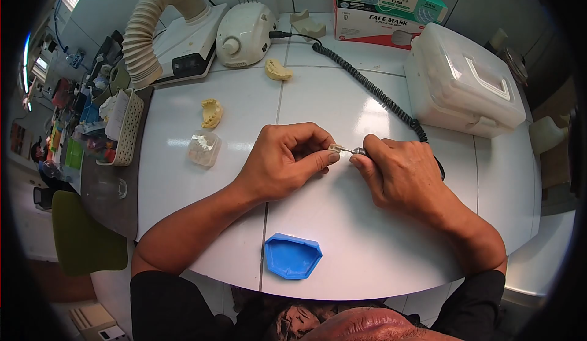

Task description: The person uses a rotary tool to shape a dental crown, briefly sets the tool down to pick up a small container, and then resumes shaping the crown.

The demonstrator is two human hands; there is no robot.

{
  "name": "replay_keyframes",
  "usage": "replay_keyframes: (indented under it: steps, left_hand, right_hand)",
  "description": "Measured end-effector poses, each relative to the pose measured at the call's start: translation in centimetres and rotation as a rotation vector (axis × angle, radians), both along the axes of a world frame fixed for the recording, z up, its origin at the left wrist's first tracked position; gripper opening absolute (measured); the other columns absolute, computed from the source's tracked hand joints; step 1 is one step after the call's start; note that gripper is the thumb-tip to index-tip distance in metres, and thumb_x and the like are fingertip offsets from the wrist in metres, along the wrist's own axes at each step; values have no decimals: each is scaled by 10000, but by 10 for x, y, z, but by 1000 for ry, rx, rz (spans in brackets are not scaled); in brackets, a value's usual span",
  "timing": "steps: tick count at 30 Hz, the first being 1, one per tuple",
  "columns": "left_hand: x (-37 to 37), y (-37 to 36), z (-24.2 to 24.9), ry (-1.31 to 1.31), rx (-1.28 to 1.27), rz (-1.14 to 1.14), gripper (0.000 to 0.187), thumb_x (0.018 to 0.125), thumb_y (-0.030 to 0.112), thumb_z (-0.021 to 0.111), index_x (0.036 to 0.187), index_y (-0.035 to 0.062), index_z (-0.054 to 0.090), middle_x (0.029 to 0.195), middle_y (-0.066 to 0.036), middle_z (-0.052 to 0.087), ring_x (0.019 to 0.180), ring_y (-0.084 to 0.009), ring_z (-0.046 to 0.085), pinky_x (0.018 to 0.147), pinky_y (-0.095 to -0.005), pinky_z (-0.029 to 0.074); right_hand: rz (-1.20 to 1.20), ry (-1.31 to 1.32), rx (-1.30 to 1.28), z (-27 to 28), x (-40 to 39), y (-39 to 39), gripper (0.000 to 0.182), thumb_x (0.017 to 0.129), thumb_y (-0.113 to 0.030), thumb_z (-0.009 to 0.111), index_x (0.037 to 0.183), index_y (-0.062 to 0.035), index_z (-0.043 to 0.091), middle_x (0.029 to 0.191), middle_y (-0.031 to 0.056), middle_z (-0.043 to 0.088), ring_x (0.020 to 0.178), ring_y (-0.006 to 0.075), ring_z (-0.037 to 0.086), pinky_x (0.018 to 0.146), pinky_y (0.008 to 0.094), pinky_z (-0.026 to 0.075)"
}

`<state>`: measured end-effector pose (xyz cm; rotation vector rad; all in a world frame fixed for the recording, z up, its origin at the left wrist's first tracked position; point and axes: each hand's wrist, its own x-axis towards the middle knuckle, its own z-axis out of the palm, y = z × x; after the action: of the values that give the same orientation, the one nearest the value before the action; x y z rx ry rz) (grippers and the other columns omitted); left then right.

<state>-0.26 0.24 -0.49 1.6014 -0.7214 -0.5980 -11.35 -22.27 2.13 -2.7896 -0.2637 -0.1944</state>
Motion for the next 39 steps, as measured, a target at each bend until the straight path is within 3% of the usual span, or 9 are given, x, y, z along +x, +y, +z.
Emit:
replay_keyframes:
  steps: [8, 11, 39]
  left_hand:
    - [0, -1, -2, -22, -13, 2, 134, 1007, 86, 803, 1057, -34, 772, 834, -22, 757, 755, -53, 686, 676, -221, 532]
    - [0, 2, 6, -31, 68, -26, 108, 1013, 32, 782, 1082, -47, 754, 933, -66, 782, 823, -97, 733, 762, -245, 581]
    - [0, 1, 7, -71, 104, -30, 80, 999, 25, 791, 1044, -32, 758, 895, -46, 771, 784, -72, 715, 702, -222, 551]
  right_hand:
    - [4, 7, -29, 1, 0, 0, 371, 1087, -346, 653, 890, -34, 622, 672, 160, 676, 562, 402, 655, 522, 514, 488]
    - [4, 0, -20, 1, 0, 1, 371, 1085, -348, 657, 890, -35, 626, 672, 159, 679, 558, 399, 656, 519, 508, 490]
    - [7, 45, -23, 4, 0, 0, 386, 1088, -366, 647, 887, -37, 626, 694, 169, 695, 569, 421, 653, 540, 526, 490]
